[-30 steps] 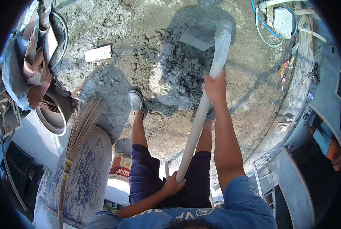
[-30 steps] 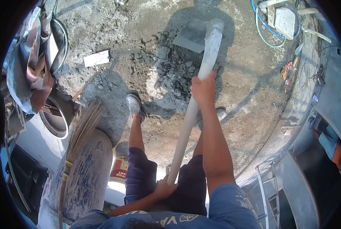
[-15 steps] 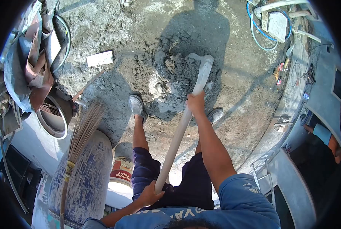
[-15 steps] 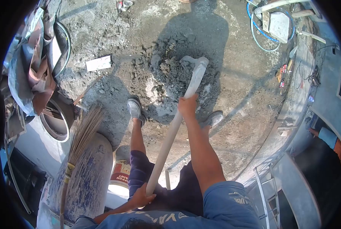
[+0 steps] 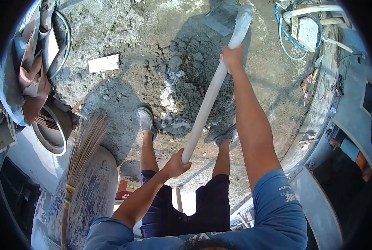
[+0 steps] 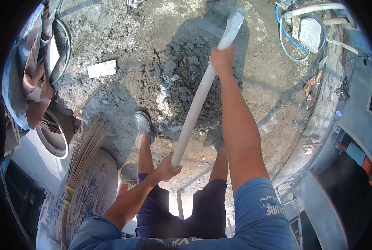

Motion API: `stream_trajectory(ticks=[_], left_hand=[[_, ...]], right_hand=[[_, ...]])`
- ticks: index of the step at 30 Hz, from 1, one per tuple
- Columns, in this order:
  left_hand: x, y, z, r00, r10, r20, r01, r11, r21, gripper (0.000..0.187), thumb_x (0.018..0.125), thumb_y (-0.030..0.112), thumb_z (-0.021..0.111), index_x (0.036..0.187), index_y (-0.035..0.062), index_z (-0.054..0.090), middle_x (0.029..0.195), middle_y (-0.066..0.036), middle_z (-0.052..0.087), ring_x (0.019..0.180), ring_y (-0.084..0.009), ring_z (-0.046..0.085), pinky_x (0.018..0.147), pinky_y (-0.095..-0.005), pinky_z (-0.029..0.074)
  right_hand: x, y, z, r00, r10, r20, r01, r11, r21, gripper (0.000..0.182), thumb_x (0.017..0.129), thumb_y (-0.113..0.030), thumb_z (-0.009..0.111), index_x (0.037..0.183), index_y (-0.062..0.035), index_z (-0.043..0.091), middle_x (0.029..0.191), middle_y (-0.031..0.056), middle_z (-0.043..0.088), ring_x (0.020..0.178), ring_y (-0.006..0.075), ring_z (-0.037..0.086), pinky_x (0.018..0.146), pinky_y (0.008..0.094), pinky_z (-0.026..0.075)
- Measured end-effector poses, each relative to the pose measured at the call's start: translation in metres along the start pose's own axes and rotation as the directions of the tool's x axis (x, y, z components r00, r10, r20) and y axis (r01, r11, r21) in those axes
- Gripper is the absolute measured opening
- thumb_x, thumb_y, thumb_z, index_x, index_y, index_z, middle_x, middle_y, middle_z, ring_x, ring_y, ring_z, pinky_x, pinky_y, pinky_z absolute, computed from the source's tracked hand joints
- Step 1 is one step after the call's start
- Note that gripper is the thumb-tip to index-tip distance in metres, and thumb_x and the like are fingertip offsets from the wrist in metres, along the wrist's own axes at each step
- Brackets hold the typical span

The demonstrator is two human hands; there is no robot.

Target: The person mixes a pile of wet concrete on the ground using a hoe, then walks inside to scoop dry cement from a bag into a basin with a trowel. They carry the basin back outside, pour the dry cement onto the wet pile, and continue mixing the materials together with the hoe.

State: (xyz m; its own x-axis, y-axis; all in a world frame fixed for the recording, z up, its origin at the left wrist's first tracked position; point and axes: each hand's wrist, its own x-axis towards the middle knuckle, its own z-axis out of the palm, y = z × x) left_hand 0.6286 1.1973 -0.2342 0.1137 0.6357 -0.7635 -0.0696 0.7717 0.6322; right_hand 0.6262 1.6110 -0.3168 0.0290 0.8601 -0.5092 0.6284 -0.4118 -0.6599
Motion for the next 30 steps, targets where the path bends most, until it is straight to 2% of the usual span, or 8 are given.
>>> stream_trajectory(ticks=[3, 10, 13, 15, 17, 21, 25, 30], left_hand=[[0.029, 0.069, 0.029, 0.994, -0.099, -0.041, 0.082, 0.951, -0.297, 0.043, 0.081, 0.014, 0.065, 0.114, -0.0038, 0.043, 0.075, -0.012, 0.057, 0.058, -0.0161, 0.06, 0.052, -0.0305, 0.05], [-0.119, 0.161, 0.055, 0.889, -0.407, 0.211, 0.452, 0.702, -0.551, 0.05, 0.084, 0.018, 0.064, 0.118, -0.0044, 0.036, 0.074, -0.011, 0.058, 0.057, -0.0177, 0.062, 0.053, -0.0306, 0.051], [-0.146, 0.161, 0.043, 0.867, -0.446, 0.223, 0.494, 0.709, -0.504, 0.052, 0.084, 0.02, 0.065, 0.119, -0.0051, 0.035, 0.076, -0.014, 0.06, 0.058, -0.0202, 0.064, 0.053, -0.0326, 0.052], [-0.164, 0.153, 0.033, 0.858, -0.462, 0.226, 0.513, 0.733, -0.446, 0.052, 0.084, 0.02, 0.065, 0.118, -0.005, 0.035, 0.077, -0.015, 0.06, 0.059, -0.0205, 0.064, 0.054, -0.0332, 0.053], [-0.19, 0.11, 0.028, 0.871, -0.434, 0.23, 0.485, 0.834, -0.263, 0.05, 0.084, 0.021, 0.065, 0.118, -0.003, 0.037, 0.079, -0.018, 0.061, 0.061, -0.0211, 0.065, 0.055, -0.034, 0.052], [-0.264, 0.006, -0.013, 0.917, -0.358, 0.177, 0.332, 0.93, 0.16, 0.049, 0.079, 0.026, 0.069, 0.115, 0.0015, 0.044, 0.081, -0.019, 0.063, 0.069, -0.0304, 0.066, 0.065, -0.0395, 0.051], [-0.329, -0.091, -0.037, 0.901, -0.406, 0.153, 0.359, 0.896, 0.261, 0.044, 0.073, 0.024, 0.072, 0.107, 0.0036, 0.053, 0.082, -0.021, 0.064, 0.077, -0.0353, 0.066, 0.071, -0.0426, 0.051], [-0.261, -0.058, -0.024, 0.95, -0.311, 0.011, 0.303, 0.932, 0.199, 0.035, 0.073, 0.016, 0.072, 0.098, 0.0038, 0.051, 0.079, -0.02, 0.064, 0.074, -0.0359, 0.066, 0.061, -0.0404, 0.052]], right_hand=[[0.089, 0.002, 0.03, 0.992, -0.076, 0.104, 0.109, 0.926, -0.361, 0.062, 0.078, -0.015, 0.065, 0.123, 0.0126, 0.034, 0.105, 0.0287, 0.06, 0.08, 0.036, 0.067, 0.069, 0.0444, 0.056], [-0.043, 0.067, 0.056, 0.921, 0.302, 0.247, -0.014, 0.658, -0.753, 0.073, 0.075, -0.017, 0.067, 0.132, 0.0099, 0.03, 0.122, 0.0303, 0.054, 0.11, 0.0393, 0.057, 0.091, 0.0435, 0.05], [-0.064, 0.127, 0.045, 0.837, 0.467, 0.285, -0.22, 0.764, -0.607, 0.068, 0.077, -0.018, 0.066, 0.13, 0.0078, 0.032, 0.119, 0.0293, 0.055, 0.11, 0.038, 0.058, 0.088, 0.0438, 0.051], [-0.085, 0.123, 0.029, 0.899, 0.397, 0.187, -0.237, 0.798, -0.554, 0.054, 0.08, -0.008, 0.06, 0.123, 0.0099, 0.035, 0.099, 0.0261, 0.061, 0.068, 0.03, 0.067, 0.059, 0.0408, 0.055], [-0.118, 0.109, 0.009, 0.903, 0.401, 0.151, -0.322, 0.868, -0.378, 0.053, 0.081, -0.008, 0.061, 0.123, 0.0071, 0.034, 0.092, 0.0228, 0.06, 0.062, 0.0274, 0.065, 0.055, 0.0389, 0.055], [-0.218, 0.103, -0.022, 0.93, 0.367, 0.033, -0.363, 0.927, -0.089, 0.055, 0.082, -0.007, 0.059, 0.126, 0.0053, 0.027, 0.083, 0.0184, 0.058, 0.059, 0.0235, 0.062, 0.05, 0.0357, 0.051], [-0.318, 0.085, -0.031, 0.934, 0.356, 0.014, -0.357, 0.933, 0.053, 0.071, 0.083, -0.007, 0.058, 0.135, 0.0065, 0.011, 0.086, 0.0203, 0.056, 0.06, 0.0247, 0.061, 0.054, 0.0338, 0.052], [-0.263, -0.014, -0.028, 0.98, 0.163, 0.118, -0.184, 0.963, 0.196, 0.07, 0.084, -0.004, 0.055, 0.135, 0.0051, 0.009, 0.09, 0.0202, 0.054, 0.059, 0.0218, 0.06, 0.052, 0.0339, 0.052]])
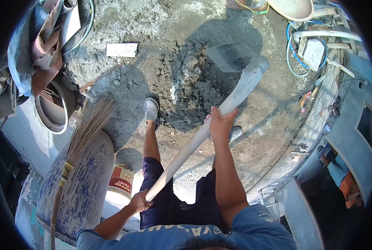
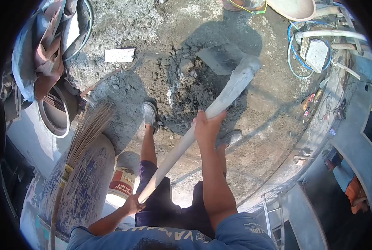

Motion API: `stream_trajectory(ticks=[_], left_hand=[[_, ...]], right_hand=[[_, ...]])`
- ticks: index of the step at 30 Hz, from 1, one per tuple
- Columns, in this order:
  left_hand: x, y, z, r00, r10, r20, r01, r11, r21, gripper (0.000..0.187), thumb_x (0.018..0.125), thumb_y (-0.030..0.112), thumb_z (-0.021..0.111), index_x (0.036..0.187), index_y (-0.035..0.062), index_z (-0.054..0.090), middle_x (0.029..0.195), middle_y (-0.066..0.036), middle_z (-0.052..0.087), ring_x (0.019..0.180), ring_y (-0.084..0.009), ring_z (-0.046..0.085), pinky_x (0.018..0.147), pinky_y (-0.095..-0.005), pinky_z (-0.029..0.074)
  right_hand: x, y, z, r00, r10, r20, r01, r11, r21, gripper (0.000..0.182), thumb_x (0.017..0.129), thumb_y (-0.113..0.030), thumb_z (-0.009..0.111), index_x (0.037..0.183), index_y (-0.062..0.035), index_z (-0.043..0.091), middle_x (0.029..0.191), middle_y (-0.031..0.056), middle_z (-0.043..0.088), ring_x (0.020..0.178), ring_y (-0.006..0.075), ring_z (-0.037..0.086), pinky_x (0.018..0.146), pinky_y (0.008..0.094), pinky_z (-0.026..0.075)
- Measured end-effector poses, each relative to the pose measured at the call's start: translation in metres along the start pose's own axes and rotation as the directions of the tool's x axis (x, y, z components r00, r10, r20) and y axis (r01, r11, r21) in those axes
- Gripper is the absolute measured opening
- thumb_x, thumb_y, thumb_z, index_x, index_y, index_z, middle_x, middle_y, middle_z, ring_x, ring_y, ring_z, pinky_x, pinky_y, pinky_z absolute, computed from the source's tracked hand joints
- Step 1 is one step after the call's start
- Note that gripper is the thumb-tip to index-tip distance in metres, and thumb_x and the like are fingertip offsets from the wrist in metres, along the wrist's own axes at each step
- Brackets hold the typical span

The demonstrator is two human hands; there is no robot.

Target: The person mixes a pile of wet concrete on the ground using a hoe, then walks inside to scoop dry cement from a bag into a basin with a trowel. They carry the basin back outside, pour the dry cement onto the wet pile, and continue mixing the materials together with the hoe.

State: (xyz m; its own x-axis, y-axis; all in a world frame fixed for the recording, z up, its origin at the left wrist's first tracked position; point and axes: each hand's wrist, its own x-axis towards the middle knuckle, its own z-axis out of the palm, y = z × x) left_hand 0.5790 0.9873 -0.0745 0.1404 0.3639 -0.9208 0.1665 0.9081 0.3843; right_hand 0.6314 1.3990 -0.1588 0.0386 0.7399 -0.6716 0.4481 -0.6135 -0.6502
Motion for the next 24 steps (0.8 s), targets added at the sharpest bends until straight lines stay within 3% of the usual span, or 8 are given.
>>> stream_trajectory(ticks=[3, 6, 10, 11, 12, 17, 20, 24], left_hand=[[0.098, 0.088, 0.009, 0.951, 0.287, -0.116, -0.303, 0.939, -0.163, 0.041, 0.08, 0.022, 0.068, 0.103, -0.0027, 0.044, 0.07, -0.024, 0.062, 0.065, -0.0376, 0.065, 0.057, -0.0424, 0.05], [0.137, 0.211, 0.012, 0.971, 0.212, -0.109, -0.239, 0.861, -0.449, 0.05, 0.084, 0.027, 0.065, 0.111, -0.0057, 0.039, 0.078, -0.028, 0.061, 0.072, -0.0409, 0.065, 0.062, -0.0431, 0.051], [0.077, 0.268, 0.071, 0.96, 0.178, -0.215, -0.279, 0.623, -0.731, 0.054, 0.084, 0.024, 0.066, 0.114, -0.0071, 0.034, 0.087, -0.027, 0.06, 0.072, -0.0335, 0.066, 0.061, -0.0395, 0.052], [0.062, 0.263, 0.074, 0.991, 0.119, -0.06, -0.118, 0.583, -0.804, 0.053, 0.085, 0.023, 0.065, 0.115, -0.0073, 0.033, 0.086, -0.024, 0.059, 0.069, -0.0296, 0.065, 0.06, -0.0378, 0.052], [0.051, 0.256, 0.072, 0.993, 0.063, 0.098, 0.049, 0.536, -0.843, 0.053, 0.085, 0.022, 0.064, 0.116, -0.0076, 0.033, 0.085, -0.021, 0.058, 0.066, -0.0256, 0.064, 0.059, -0.036, 0.052], [0.012, 0.204, 0.058, 0.979, 0.017, 0.201, 0.119, 0.755, -0.644, 0.05, 0.085, 0.02, 0.065, 0.118, -0.005, 0.035, 0.084, -0.016, 0.057, 0.069, -0.0197, 0.063, 0.061, -0.0333, 0.051], [-0.026, 0.112, 0.05, 0.989, 0.108, 0.1, -0.065, 0.931, -0.358, 0.058, 0.082, 0.033, 0.067, 0.115, -0.0048, 0.04, 0.091, -0.029, 0.061, 0.082, -0.0419, 0.063, 0.077, -0.046, 0.048], [-0.073, -0.02, 0.026, 0.937, -0.156, 0.312, 0.197, 0.975, -0.104, 0.05, 0.079, 0.031, 0.068, 0.115, 0.0034, 0.047, 0.086, -0.022, 0.065, 0.08, -0.0358, 0.066, 0.074, -0.0421, 0.05]], right_hand=[[0.113, -0.076, 0.043, 0.974, -0.158, 0.161, 0.17, 0.984, -0.063, 0.048, 0.083, -0.004, 0.059, 0.118, -0.0005, 0.026, 0.085, 0.0132, 0.051, 0.06, 0.0169, 0.055, 0.051, 0.0338, 0.052], [0.227, -0.105, 0.101, 0.933, -0.145, 0.329, 0.267, 0.893, -0.363, 0.044, 0.082, -0.01, 0.06, 0.114, 0.0059, 0.035, 0.078, 0.0127, 0.057, 0.057, 0.0186, 0.058, 0.052, 0.034, 0.053], [0.258, 0.052, 0.116, 0.923, 0.105, 0.371, 0.297, 0.42, -0.858, 0.06, 0.079, -0.012, 0.062, 0.123, 0.0152, 0.033, 0.076, 0.019, 0.064, 0.059, 0.0255, 0.064, 0.055, 0.04, 0.052], [0.236, 0.089, 0.101, 0.93, 0.136, 0.341, 0.239, 0.48, -0.844, 0.065, 0.078, -0.013, 0.064, 0.125, 0.0176, 0.03, 0.076, 0.0197, 0.063, 0.06, 0.0255, 0.064, 0.055, 0.0412, 0.051], [0.246, 0.128, 0.087, 0.929, 0.22, 0.298, 0.149, 0.515, -0.844, 0.07, 0.076, -0.015, 0.06, 0.13, 0.0154, 0.027, 0.107, 0.0291, 0.061, 0.093, 0.0363, 0.065, 0.081, 0.0422, 0.051], [0.169, 0.099, 0.041, 0.921, 0.271, 0.279, -0.105, 0.864, -0.492, 0.046, 0.081, -0.006, 0.058, 0.116, 0.0093, 0.033, 0.074, 0.0152, 0.057, 0.057, 0.0238, 0.059, 0.05, 0.0401, 0.05], [0.095, 0.09, 0.018, 0.954, 0.248, 0.17, -0.194, 0.94, -0.281, 0.046, 0.081, -0.003, 0.057, 0.116, 0.0069, 0.029, 0.085, 0.0178, 0.055, 0.055, 0.0224, 0.058, 0.049, 0.0382, 0.05], [-0.013, 0.116, -0.004, 0.983, 0.18, 0.047, -0.176, 0.982, -0.075, 0.056, 0.08, -0.001, 0.055, 0.125, 0.0071, 0.023, 0.089, 0.0198, 0.054, 0.061, 0.0254, 0.062, 0.051, 0.0366, 0.05]])
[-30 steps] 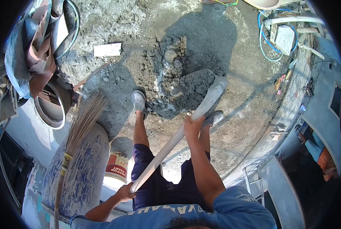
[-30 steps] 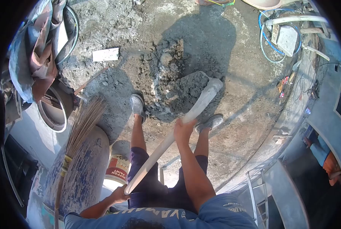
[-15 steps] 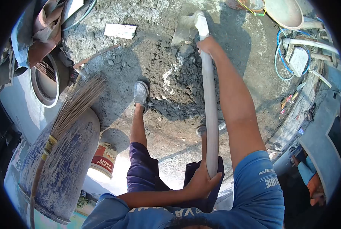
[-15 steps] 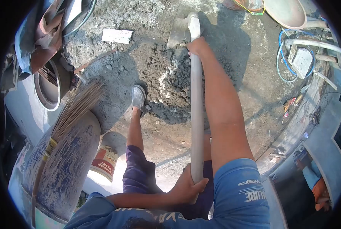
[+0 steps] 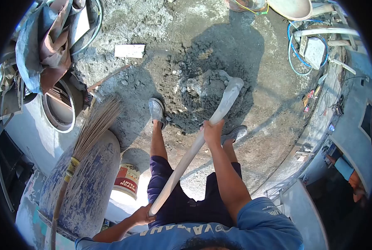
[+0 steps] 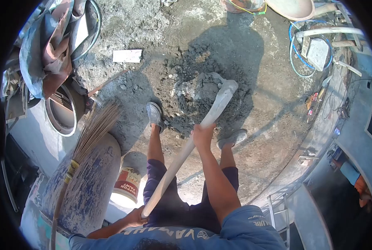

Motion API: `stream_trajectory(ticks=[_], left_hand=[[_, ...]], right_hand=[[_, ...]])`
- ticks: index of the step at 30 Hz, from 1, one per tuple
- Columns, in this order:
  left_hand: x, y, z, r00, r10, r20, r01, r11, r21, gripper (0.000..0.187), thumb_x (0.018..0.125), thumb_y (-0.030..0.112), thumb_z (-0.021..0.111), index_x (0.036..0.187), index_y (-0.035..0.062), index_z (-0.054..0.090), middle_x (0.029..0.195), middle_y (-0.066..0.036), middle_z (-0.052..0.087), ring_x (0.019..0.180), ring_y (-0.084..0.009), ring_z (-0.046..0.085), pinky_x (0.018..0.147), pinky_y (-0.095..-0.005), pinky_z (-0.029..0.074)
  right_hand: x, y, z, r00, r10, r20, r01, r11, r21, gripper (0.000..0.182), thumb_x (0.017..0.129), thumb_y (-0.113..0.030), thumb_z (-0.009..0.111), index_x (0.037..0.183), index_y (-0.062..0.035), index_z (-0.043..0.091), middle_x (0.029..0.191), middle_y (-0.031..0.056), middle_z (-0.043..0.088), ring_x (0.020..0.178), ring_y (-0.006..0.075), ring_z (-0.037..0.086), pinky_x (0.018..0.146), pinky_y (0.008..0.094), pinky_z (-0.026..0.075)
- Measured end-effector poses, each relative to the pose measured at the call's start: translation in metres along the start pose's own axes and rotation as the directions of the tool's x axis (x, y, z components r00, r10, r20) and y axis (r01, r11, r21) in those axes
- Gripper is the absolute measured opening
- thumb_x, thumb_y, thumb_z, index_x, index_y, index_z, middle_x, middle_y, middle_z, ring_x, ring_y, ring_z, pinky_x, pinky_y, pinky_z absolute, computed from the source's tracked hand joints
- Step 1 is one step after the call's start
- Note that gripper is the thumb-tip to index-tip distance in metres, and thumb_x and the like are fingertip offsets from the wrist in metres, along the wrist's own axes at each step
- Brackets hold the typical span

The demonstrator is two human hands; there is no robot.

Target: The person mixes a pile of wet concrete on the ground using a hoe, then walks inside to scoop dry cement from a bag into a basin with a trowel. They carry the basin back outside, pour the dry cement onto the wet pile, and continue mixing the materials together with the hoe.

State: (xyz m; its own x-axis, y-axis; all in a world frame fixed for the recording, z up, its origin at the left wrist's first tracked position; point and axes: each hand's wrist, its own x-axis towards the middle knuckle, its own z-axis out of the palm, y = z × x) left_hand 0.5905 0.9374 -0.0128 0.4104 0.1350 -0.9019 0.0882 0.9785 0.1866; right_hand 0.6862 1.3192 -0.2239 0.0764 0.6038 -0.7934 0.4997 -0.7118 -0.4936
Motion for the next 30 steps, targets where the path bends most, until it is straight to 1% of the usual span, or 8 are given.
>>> stream_trajectory(ticks=[4, 6, 10, 13, 16, 19, 24, 30], left_hand=[[0.016, -0.029, -0.044, 0.99, 0.138, -0.039, -0.118, 0.939, 0.322, 0.049, 0.075, 0.024, 0.07, 0.115, 0.0044, 0.05, 0.086, -0.021, 0.066, 0.082, -0.0365, 0.066, 0.074, -0.0433, 0.052], [0.057, 0.027, -0.063, 0.984, 0.171, 0.041, -0.175, 0.93, 0.324, 0.046, 0.074, 0.022, 0.071, 0.112, 0.0059, 0.05, 0.082, -0.02, 0.064, 0.079, -0.0385, 0.064, 0.07, -0.0457, 0.05], [0.147, 0.213, -0.056, 0.92, 0.388, 0.057, -0.375, 0.828, 0.416, 0.041, 0.077, 0.02, 0.065, 0.11, 0.0052, 0.045, 0.082, -0.02, 0.064, 0.081, -0.0387, 0.063, 0.072, -0.0478, 0.049], [0.136, 0.325, -0.032, 0.897, 0.443, 0.014, -0.415, 0.828, 0.376, 0.042, 0.082, 0.021, 0.061, 0.111, -0.0013, 0.039, 0.085, -0.026, 0.062, 0.081, -0.042, 0.062, 0.072, -0.0479, 0.049], [0.064, 0.345, -0.008, 0.95, 0.292, 0.107, -0.308, 0.931, 0.195, 0.045, 0.086, 0.022, 0.059, 0.11, -0.0068, 0.034, 0.084, -0.031, 0.059, 0.084, -0.0458, 0.061, 0.074, -0.0496, 0.048], [0.018, 0.3, -0.009, 0.992, 0.124, 0.031, -0.128, 0.974, 0.189, 0.046, 0.086, 0.021, 0.059, 0.112, -0.0081, 0.033, 0.087, -0.032, 0.059, 0.083, -0.0458, 0.062, 0.073, -0.0499, 0.048], [-0.038, 0.259, -0.062, 1.0, 0.005, -0.029, 0.008, 0.896, 0.444, 0.05, 0.082, 0.023, 0.063, 0.118, -0.0001, 0.035, 0.084, -0.028, 0.062, 0.077, -0.0436, 0.063, 0.069, -0.0494, 0.049], [-0.07, 0.04, -0.153, 0.965, 0.121, -0.232, 0.052, 0.781, 0.623, 0.041, 0.07, 0.014, 0.072, 0.104, 0.005, 0.053, 0.081, -0.019, 0.064, 0.074, -0.038, 0.064, 0.067, -0.0445, 0.051]], right_hand=[[-0.043, 0.011, -0.04, 0.952, -0.207, -0.228, 0.207, 0.978, -0.023, 0.067, 0.083, 0.0, 0.056, 0.134, -0.0083, 0.014, 0.092, 0.0158, 0.049, 0.06, 0.0207, 0.057, 0.052, 0.0374, 0.053], [-0.018, -0.033, -0.095, 0.966, -0.005, -0.259, 0.088, 0.947, 0.309, 0.07, 0.082, 0.0, 0.055, 0.137, -0.0107, 0.011, 0.095, 0.0144, 0.049, 0.061, 0.0187, 0.055, 0.052, 0.0353, 0.051], [0.111, -0.122, -0.226, 0.882, -0.101, -0.46, 0.194, 0.968, 0.16, 0.042, 0.078, -0.001, 0.057, 0.113, 0.0016, 0.034, 0.072, 0.0122, 0.052, 0.052, 0.0186, 0.052, 0.045, 0.0341, 0.048], [0.252, -0.111, -0.304, 0.951, -0.035, -0.308, 0.037, 0.999, 0.001, 0.012, 0.078, -0.01, 0.054, 0.071, -0.0013, 0.051, 0.059, 0.0092, 0.051, 0.051, 0.0222, 0.052, 0.048, 0.0373, 0.042], [0.256, -0.022, -0.216, 0.96, 0.28, 0.021, -0.278, 0.958, -0.068, 0.009, 0.076, -0.01, 0.056, 0.074, -0.0006, 0.055, 0.061, 0.0109, 0.052, 0.052, 0.0257, 0.053, 0.051, 0.0393, 0.044], [0.207, 0.078, -0.115, 0.904, 0.391, 0.172, -0.419, 0.889, 0.184, 0.007, 0.083, -0.008, 0.058, 0.081, -0.0053, 0.052, 0.063, 0.0063, 0.051, 0.052, 0.0216, 0.052, 0.051, 0.037, 0.047], [0.123, 0.066, -0.093, 0.902, 0.423, -0.083, -0.376, 0.865, 0.331, 0.008, 0.082, -0.002, 0.058, 0.082, -0.0027, 0.05, 0.066, 0.0079, 0.051, 0.054, 0.0209, 0.053, 0.051, 0.0363, 0.048], [-0.024, 0.048, -0.023, 0.953, 0.276, -0.125, -0.182, 0.851, 0.492, 0.072, 0.081, 0.001, 0.059, 0.132, 0.0001, 0.009, 0.108, 0.0202, 0.042, 0.08, 0.0264, 0.06, 0.066, 0.0358, 0.053]])
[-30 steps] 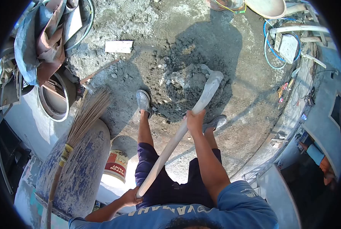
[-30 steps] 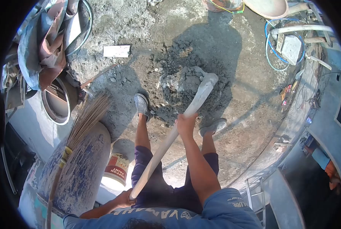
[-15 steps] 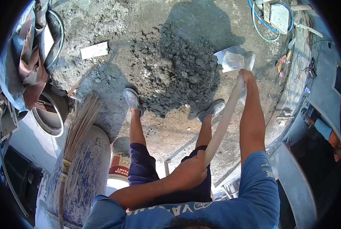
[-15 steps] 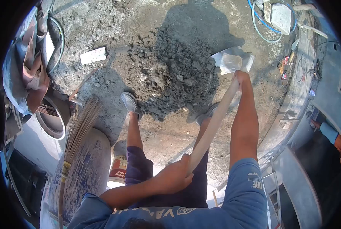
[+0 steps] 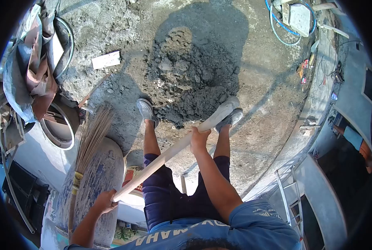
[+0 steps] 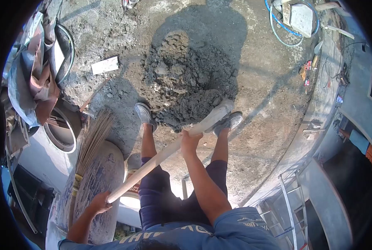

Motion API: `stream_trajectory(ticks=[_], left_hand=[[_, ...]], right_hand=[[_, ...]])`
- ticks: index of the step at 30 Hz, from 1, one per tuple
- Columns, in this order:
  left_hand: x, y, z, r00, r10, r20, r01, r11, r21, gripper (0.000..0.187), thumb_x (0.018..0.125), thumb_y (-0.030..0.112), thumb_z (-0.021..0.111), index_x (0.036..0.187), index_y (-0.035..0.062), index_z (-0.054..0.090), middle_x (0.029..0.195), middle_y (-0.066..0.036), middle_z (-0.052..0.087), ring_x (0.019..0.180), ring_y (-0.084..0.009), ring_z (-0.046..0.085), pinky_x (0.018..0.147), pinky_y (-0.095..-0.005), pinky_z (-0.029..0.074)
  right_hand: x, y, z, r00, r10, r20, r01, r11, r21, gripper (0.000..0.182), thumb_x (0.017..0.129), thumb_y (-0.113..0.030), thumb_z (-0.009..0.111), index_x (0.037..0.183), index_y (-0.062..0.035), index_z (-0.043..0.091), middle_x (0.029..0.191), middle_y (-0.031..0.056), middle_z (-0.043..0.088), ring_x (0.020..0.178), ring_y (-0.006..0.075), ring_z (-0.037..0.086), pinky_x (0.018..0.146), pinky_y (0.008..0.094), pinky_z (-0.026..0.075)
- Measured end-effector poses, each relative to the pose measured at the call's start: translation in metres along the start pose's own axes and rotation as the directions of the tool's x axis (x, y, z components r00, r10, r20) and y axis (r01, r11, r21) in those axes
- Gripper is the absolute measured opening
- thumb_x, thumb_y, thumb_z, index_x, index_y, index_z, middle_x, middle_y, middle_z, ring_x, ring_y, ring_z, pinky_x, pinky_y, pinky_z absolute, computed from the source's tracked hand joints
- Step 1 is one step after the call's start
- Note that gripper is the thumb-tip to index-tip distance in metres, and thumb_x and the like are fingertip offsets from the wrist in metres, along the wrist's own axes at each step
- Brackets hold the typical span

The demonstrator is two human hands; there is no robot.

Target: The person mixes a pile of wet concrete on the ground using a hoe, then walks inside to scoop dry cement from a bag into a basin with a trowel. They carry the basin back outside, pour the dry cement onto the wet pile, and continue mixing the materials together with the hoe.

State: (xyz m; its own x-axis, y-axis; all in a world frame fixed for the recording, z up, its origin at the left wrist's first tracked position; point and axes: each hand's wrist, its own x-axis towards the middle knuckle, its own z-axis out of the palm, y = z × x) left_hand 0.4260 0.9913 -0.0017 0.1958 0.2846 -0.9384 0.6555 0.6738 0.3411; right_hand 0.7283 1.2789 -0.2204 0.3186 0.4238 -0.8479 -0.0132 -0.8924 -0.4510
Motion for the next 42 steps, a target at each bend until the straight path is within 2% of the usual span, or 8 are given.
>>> stream_trajectory(ticks=[4, 8, 14, 22, 30, 35, 39, 42], left_hand=[[0.065, -0.032, 0.027, 0.983, 0.182, -0.022, -0.18, 0.981, 0.065, 0.033, 0.065, 0.012, 0.074, 0.094, 0.0052, 0.06, 0.079, -0.016, 0.065, 0.075, -0.0348, 0.064, 0.068, -0.0423, 0.052], [0.21, 0.109, 0.042, 0.834, 0.551, -0.014, -0.526, 0.789, -0.317, 0.039, 0.07, 0.016, 0.07, 0.104, 0.0022, 0.056, 0.079, -0.02, 0.064, 0.076, -0.0377, 0.064, 0.069, -0.0418, 0.051], [0.295, 0.314, -0.032, 0.9, 0.417, -0.127, -0.432, 0.821, -0.373, 0.034, 0.076, 0.019, 0.063, 0.1, -0.004, 0.055, 0.078, -0.024, 0.063, 0.074, -0.038, 0.064, 0.068, -0.0416, 0.05], [0.186, 0.351, -0.055, 0.983, 0.158, 0.094, -0.091, 0.864, -0.495, 0.048, 0.084, 0.025, 0.063, 0.106, -0.0083, 0.037, 0.083, -0.032, 0.06, 0.076, -0.044, 0.064, 0.066, -0.0451, 0.051], [0.082, 0.295, -0.042, 0.989, 0.059, 0.138, -0.005, 0.932, -0.363, 0.055, 0.083, 0.029, 0.065, 0.111, -0.0077, 0.036, 0.086, -0.034, 0.06, 0.08, -0.0463, 0.063, 0.072, -0.0478, 0.05], [0.033, 0.197, -0.043, 0.973, -0.056, 0.223, 0.091, 0.984, -0.15, 0.049, 0.08, 0.026, 0.067, 0.11, -0.0019, 0.041, 0.077, -0.03, 0.061, 0.077, -0.0446, 0.064, 0.069, -0.0479, 0.052], [0.003, 0.004, -0.001, 0.998, -0.061, -0.033, 0.064, 0.994, 0.085, 0.039, 0.07, 0.018, 0.074, 0.101, 0.0061, 0.054, 0.08, -0.018, 0.066, 0.074, -0.0386, 0.064, 0.069, -0.0454, 0.052], [0.034, -0.049, 0.014, 0.996, 0.059, -0.063, -0.04, 0.963, 0.268, 0.036, 0.065, 0.017, 0.076, 0.095, 0.0087, 0.056, 0.077, -0.014, 0.064, 0.073, -0.0354, 0.063, 0.07, -0.0455, 0.05]], right_hand=[[-0.026, -0.024, -0.009, 0.973, -0.229, -0.038, 0.229, 0.973, -0.002, 0.068, 0.083, 0.0, 0.059, 0.133, -0.008, 0.013, 0.106, 0.0157, 0.042, 0.076, 0.0239, 0.057, 0.064, 0.0389, 0.054], [0.074, -0.192, -0.052, 0.91, -0.4, -0.111, 0.402, 0.916, -0.008, 0.046, 0.081, -0.004, 0.056, 0.118, -0.0085, 0.029, 0.088, 0.0118, 0.05, 0.062, 0.018, 0.053, 0.052, 0.0338, 0.049], [0.289, -0.349, -0.049, 0.875, -0.481, -0.048, 0.434, 0.825, -0.361, 0.021, 0.081, -0.007, 0.058, 0.097, 0.0026, 0.047, 0.069, 0.0112, 0.055, 0.053, 0.0216, 0.053, 0.049, 0.0365, 0.047], [0.299, -0.277, 0.018, 0.986, -0.099, 0.137, 0.164, 0.763, -0.625, 0.015, 0.079, -0.01, 0.058, 0.082, 0.004, 0.054, 0.066, 0.0132, 0.055, 0.054, 0.026, 0.056, 0.051, 0.0396, 0.05], [0.213, -0.085, -0.001, 0.97, 0.179, 0.165, -0.124, 0.947, -0.295, 0.01, 0.079, -0.005, 0.058, 0.085, -0.0001, 0.051, 0.065, 0.0095, 0.053, 0.056, 0.0216, 0.056, 0.054, 0.0379, 0.052], [0.118, -0.065, -0.011, 0.999, 0.053, -0.002, -0.053, 0.992, -0.118, 0.044, 0.081, -0.004, 0.058, 0.114, -0.0019, 0.03, 0.083, 0.0127, 0.049, 0.056, 0.0203, 0.054, 0.05, 0.0372, 0.05], [-0.002, -0.004, 0.008, 0.997, -0.032, 0.073, 0.026, 0.996, 0.082, 0.068, 0.081, 0.003, 0.06, 0.13, -0.0045, 0.013, 0.102, 0.0161, 0.043, 0.068, 0.0221, 0.057, 0.06, 0.0346, 0.051], [0.004, 0.053, -0.011, 0.955, -0.296, -0.013, 0.294, 0.951, -0.092, 0.073, 0.082, 0.004, 0.058, 0.134, -0.0051, 0.008, 0.109, 0.018, 0.038, 0.071, 0.0246, 0.059, 0.067, 0.0357, 0.053]])
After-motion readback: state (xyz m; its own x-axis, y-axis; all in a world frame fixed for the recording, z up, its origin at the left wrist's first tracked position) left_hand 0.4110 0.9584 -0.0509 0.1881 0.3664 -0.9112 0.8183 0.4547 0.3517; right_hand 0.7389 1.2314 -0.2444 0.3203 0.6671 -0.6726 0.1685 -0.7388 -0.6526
